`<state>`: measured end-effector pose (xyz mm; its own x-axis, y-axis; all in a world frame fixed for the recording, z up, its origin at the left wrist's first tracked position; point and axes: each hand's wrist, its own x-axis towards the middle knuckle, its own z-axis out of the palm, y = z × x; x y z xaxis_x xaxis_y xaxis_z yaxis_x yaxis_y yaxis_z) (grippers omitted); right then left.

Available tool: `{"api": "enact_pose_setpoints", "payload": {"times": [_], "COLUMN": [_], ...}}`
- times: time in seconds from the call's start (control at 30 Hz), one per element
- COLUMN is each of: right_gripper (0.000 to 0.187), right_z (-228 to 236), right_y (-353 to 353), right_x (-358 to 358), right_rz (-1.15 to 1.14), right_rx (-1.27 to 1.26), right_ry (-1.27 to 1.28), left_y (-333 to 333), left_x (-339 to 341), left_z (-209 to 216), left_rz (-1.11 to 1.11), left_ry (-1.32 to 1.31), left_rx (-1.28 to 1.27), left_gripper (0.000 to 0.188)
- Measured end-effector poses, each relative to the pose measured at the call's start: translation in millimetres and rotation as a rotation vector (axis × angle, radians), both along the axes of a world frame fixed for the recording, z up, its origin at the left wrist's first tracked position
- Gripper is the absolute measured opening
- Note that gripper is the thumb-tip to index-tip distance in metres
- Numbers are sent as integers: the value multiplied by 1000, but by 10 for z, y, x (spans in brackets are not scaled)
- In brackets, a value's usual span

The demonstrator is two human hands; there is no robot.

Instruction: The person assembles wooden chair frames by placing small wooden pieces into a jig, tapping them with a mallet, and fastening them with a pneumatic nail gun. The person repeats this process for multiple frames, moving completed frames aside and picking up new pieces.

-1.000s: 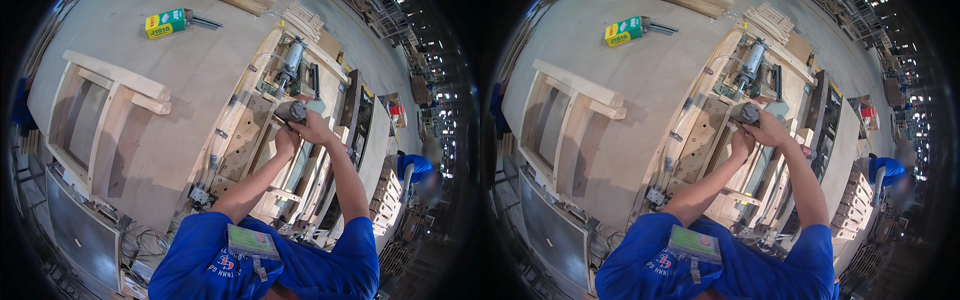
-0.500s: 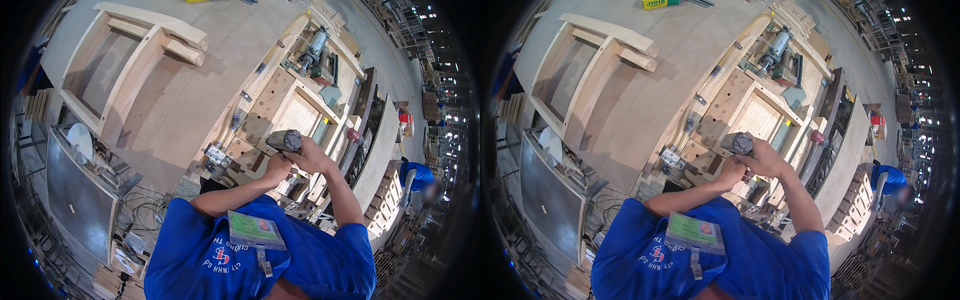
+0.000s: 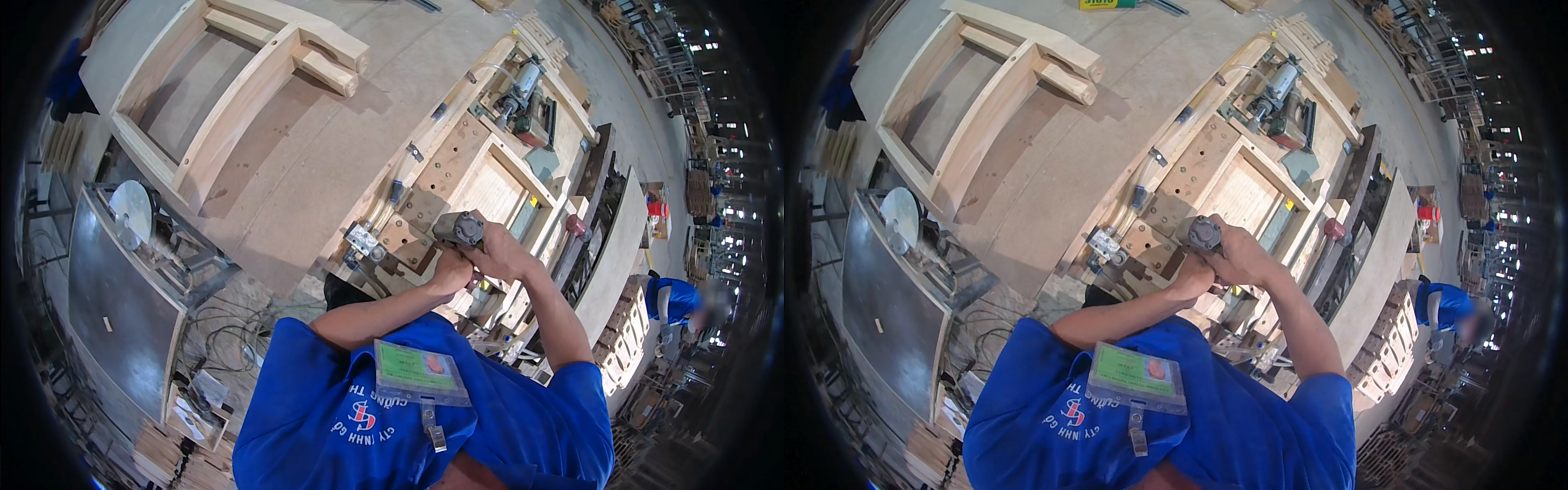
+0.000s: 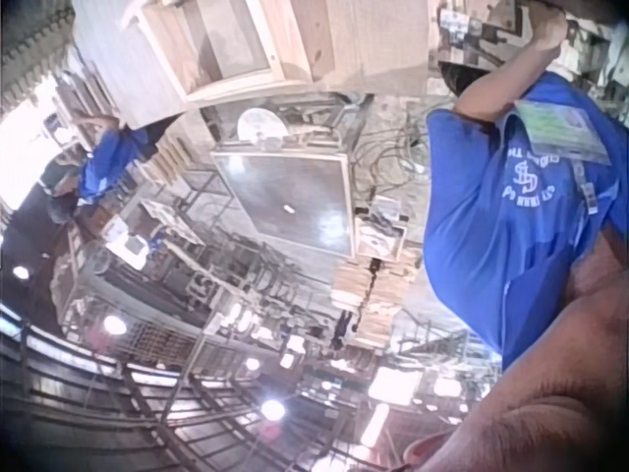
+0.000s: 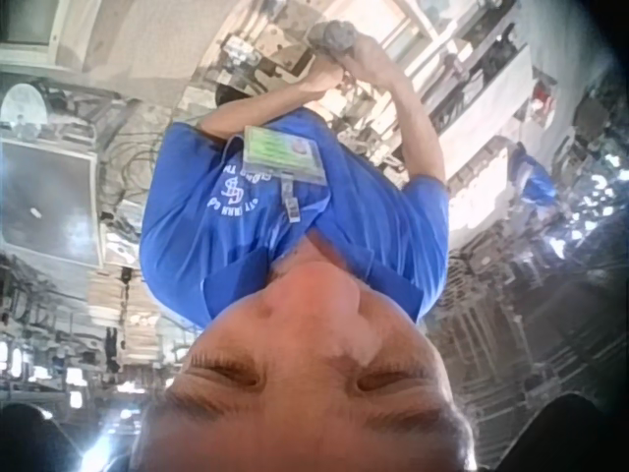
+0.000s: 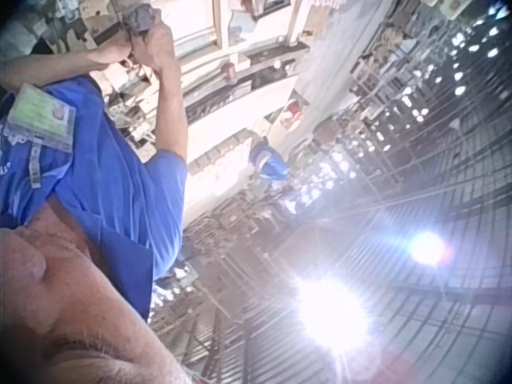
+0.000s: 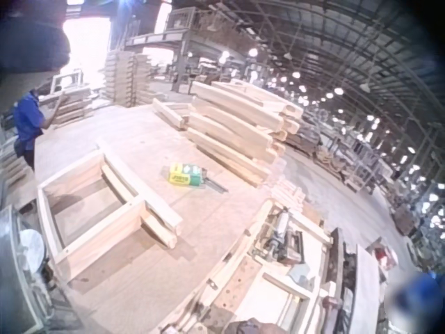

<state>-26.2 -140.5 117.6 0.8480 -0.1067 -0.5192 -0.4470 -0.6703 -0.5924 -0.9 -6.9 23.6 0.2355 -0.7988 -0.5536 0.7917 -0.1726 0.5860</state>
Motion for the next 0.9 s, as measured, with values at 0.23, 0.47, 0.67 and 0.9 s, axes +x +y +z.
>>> {"api": "enact_pose_setpoints", "payload": {"times": [0.23, 0.47, 0.67, 0.9], "right_gripper": [42, 20, 55, 63], "right_z": [341, 1017, 323, -110], "right_y": [231, 208, -349, -294], "right_x": [-553, -2538, -4092, -4535], "right_rz": [-362, -1246, -1067, -1143], "right_rx": [-31, -75, -1147, -1190], "right_ry": [-183, -328, -46, -8], "left_y": [318, 1103, 1025, 387], "left_x": [-44, 941, 619, 138], "left_z": [75, 872, 589, 741], "left_rz": [-150, 419, -85, -354], "left_ry": [-478, -1451, -1634, -2037], "left_rx": [31, 30, 22, -307], "left_gripper": [21, 23, 30, 32]}}
